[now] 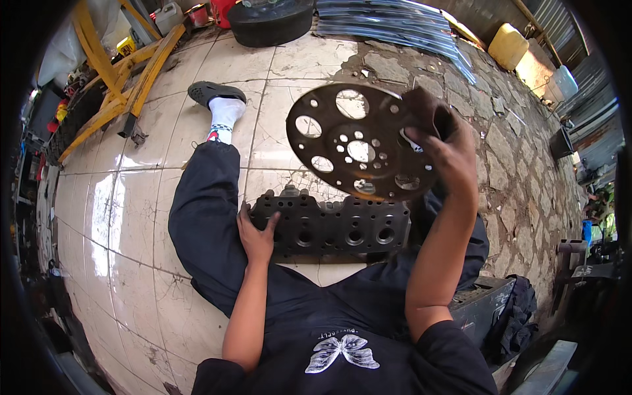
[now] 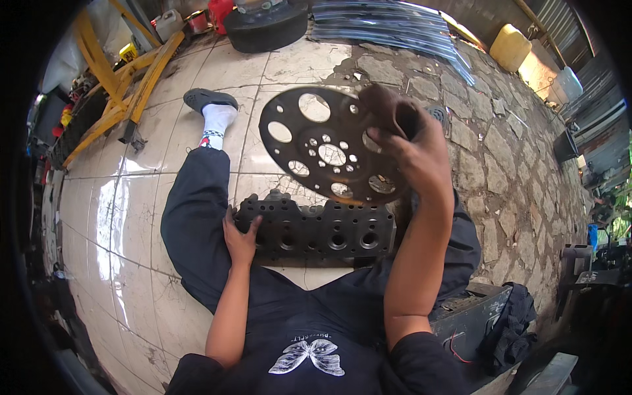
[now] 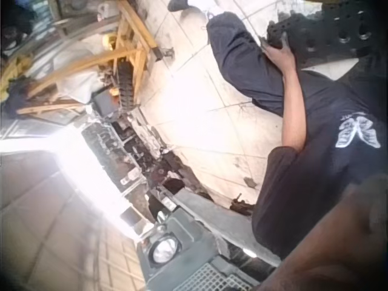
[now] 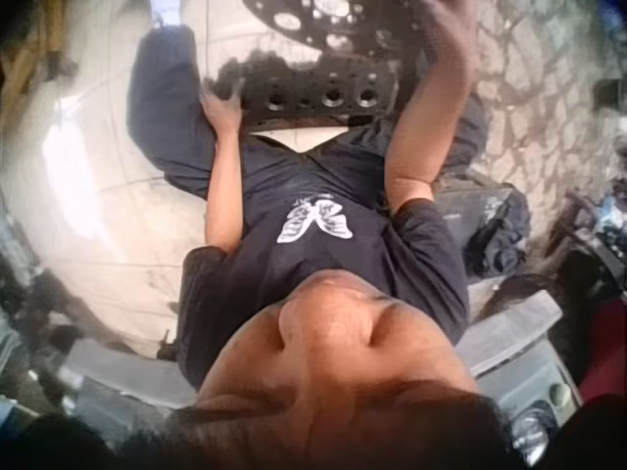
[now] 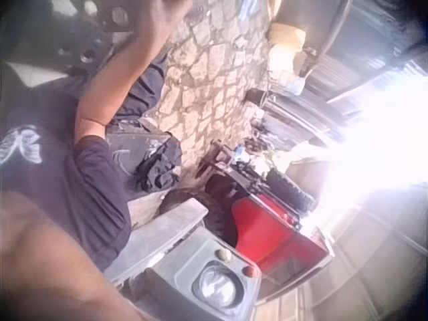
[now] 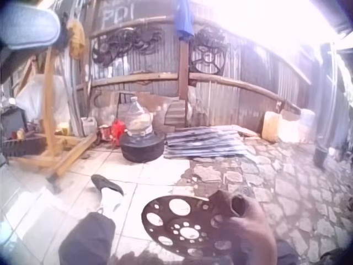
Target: The person sits on the floor and scrubs a circular metal wheel hub with a dark abrasive pad, focusing on the central area and bolt holes. The person flips the part over to clean the other side and continues scrubbing the surface and holes.
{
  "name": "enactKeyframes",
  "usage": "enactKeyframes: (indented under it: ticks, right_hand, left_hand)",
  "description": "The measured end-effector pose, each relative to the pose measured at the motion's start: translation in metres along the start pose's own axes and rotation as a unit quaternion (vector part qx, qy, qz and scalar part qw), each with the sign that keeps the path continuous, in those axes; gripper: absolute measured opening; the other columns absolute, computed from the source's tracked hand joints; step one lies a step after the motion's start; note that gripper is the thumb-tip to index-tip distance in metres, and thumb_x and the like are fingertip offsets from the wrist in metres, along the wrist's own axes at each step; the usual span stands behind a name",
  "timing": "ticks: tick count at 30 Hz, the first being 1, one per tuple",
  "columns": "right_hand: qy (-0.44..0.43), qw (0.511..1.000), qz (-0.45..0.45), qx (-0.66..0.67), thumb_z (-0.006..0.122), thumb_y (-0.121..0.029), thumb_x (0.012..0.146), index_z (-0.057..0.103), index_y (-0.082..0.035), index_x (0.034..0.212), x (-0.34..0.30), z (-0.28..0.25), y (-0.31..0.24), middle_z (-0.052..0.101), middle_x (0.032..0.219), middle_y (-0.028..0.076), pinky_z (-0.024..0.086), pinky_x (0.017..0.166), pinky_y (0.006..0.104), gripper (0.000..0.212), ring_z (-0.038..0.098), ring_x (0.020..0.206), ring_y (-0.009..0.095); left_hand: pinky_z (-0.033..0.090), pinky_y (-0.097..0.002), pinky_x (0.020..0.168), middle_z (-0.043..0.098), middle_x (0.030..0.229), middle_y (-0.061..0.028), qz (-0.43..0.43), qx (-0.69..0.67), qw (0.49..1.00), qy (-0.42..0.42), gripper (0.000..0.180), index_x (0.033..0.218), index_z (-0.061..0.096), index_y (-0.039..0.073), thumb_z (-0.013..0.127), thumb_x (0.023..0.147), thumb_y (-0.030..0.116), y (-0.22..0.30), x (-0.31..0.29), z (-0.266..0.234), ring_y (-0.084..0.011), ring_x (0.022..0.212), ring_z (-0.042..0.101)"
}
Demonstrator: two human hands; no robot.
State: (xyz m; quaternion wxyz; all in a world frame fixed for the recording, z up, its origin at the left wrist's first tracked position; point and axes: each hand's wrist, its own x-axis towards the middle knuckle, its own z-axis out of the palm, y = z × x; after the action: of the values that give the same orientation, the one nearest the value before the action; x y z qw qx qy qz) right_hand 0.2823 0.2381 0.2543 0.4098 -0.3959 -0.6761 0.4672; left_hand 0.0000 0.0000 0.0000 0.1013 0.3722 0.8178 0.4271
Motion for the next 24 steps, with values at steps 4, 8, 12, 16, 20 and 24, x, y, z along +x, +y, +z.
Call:
enactKeyframes:
  ticks: [4,8,12,16,20,24]
  right_hand:
    - [-0.020,0.995,0.029,0.092,0.087,-0.007,0.076,0.068,0.001,0.130,-0.064,0.001,0.033,0.074,0.121,0.008,0.051,0.102,0.0332,0.058,0.069,0.110,0.019]
    - [-0.047,0.994,0.050,0.080,0.083,-0.002,0.080,0.068,0.005,0.129,-0.110,-0.010,0.067,0.074,0.117,0.006,0.052,0.096,0.0294,0.052,0.068,0.106,0.015]
    - [0.000,0.985,0.101,0.137,0.080,-0.002,0.088,0.070,0.004,0.125,-0.136,-0.004,0.111,0.074,0.114,0.002,0.051,0.090,0.0272,0.039,0.066,0.100,0.010]
    - [0.097,0.979,0.130,0.127,0.078,-0.011,0.096,0.070,0.005,0.128,-0.147,0.016,0.157,0.073,0.114,0.001,0.049,0.090,0.0255,0.037,0.063,0.099,0.009]
    - [0.172,0.978,0.079,0.090,0.075,-0.005,0.098,0.069,0.006,0.130,-0.143,0.041,0.202,0.072,0.127,0.007,0.049,0.098,0.0261,0.034,0.066,0.113,0.012]
    - [0.257,0.952,-0.048,-0.159,0.080,-0.005,0.091,0.076,0.002,0.118,-0.146,0.063,0.219,0.075,0.106,0.009,0.051,0.094,0.0299,0.028,0.068,0.100,0.017]
  left_hand:
    - [0.052,-0.0429,0.102,0.068,0.131,-0.0216,-0.037,-0.060,0.996,-0.057,0.077,0.134,0.066,0.005,0.096,0.073,0.041,-0.009,0.025,-0.005,-0.0379,0.120,0.066]
    - [0.054,-0.0436,0.098,0.072,0.122,-0.0209,0.040,-0.170,0.974,-0.143,0.082,0.130,0.066,0.004,0.099,0.066,0.042,-0.025,0.036,-0.012,-0.0374,0.115,0.069]
    - [0.055,-0.0457,0.095,0.071,0.117,-0.0219,0.031,-0.113,0.989,-0.089,0.073,0.121,0.065,0.001,0.097,0.071,0.044,-0.029,0.036,-0.008,-0.0395,0.111,0.068]
    - [0.053,-0.0475,0.092,0.072,0.108,-0.0224,0.035,-0.054,0.997,-0.044,0.065,0.114,0.067,-0.001,0.084,0.084,0.055,-0.028,0.036,0.000,-0.0422,0.106,0.068]
    - [0.052,-0.0474,0.093,0.072,0.109,-0.0242,0.019,-0.072,0.994,-0.078,0.069,0.114,0.069,-0.002,0.075,0.090,0.062,-0.026,0.046,0.006,-0.0437,0.107,0.067]
    - [0.052,-0.0478,0.094,0.072,0.111,-0.0246,0.022,-0.082,0.991,-0.108,0.065,0.118,0.071,0.001,0.075,0.090,0.060,-0.030,0.084,0.019,-0.0438,0.109,0.067]
